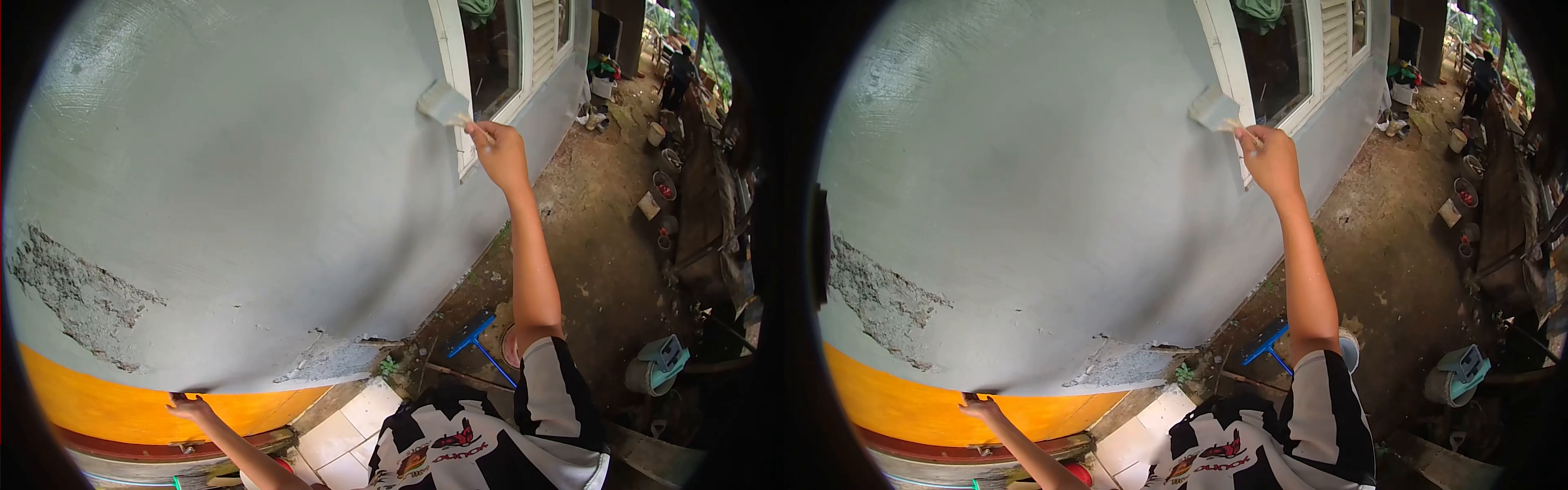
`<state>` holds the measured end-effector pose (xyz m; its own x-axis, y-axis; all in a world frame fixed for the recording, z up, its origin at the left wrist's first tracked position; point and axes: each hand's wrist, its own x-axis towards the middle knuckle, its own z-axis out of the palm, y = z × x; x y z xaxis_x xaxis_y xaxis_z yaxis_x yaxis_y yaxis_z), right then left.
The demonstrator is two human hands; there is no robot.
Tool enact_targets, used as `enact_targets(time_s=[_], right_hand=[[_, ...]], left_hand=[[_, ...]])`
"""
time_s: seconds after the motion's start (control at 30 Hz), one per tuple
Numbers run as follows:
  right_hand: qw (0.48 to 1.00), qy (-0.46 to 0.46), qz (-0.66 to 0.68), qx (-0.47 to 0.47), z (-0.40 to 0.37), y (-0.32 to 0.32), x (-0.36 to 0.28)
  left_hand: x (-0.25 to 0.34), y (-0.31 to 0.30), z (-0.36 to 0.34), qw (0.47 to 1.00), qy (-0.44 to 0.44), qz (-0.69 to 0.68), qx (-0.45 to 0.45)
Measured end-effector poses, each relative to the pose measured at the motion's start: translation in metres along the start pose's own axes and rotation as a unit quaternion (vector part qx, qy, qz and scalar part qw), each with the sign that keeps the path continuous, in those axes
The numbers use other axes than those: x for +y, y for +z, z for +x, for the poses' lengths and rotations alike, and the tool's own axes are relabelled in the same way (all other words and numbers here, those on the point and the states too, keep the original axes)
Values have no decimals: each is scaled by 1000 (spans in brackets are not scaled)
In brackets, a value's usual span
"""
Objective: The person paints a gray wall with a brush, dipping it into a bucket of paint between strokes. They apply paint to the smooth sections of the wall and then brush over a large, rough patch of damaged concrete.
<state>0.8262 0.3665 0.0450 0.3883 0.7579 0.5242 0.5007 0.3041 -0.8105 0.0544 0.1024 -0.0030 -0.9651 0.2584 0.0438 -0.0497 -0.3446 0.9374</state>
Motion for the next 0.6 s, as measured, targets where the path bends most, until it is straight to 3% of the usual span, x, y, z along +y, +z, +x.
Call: enact_targets(time_s=[0.07, 0.17, 0.23, 0.27, 0.37, 0.5, 0.6], right_hand=[[981, 6, 193, -13, 10, 7, 13], [980, 29, 195, -36, -17, 50, 74], [961, 106, 248, -58, -66, 74, 121], [967, 103, 227, -56, -95, 89, 163], [971, 209, 101, -56, -172, 103, 232], [975, 161, -147, -44, -170, 97, 178], [974, 110, -192, -57, -105, 67, 60]], left_hand=[[-2, 0, 2, 1000, 5, -8, 2], [0, 1, -2, 1000, 5, -15, 0], [1, 0, 0, 1000, 8, -8, -2], [-1, -3, 3, 1000, 11, -1, -2], [-3, -4, 0, 1000, 15, 4, -1], [-3, 3, -5, 1000, 27, 6, 14], [-3, 5, -10, 999, 34, 16, 0]])
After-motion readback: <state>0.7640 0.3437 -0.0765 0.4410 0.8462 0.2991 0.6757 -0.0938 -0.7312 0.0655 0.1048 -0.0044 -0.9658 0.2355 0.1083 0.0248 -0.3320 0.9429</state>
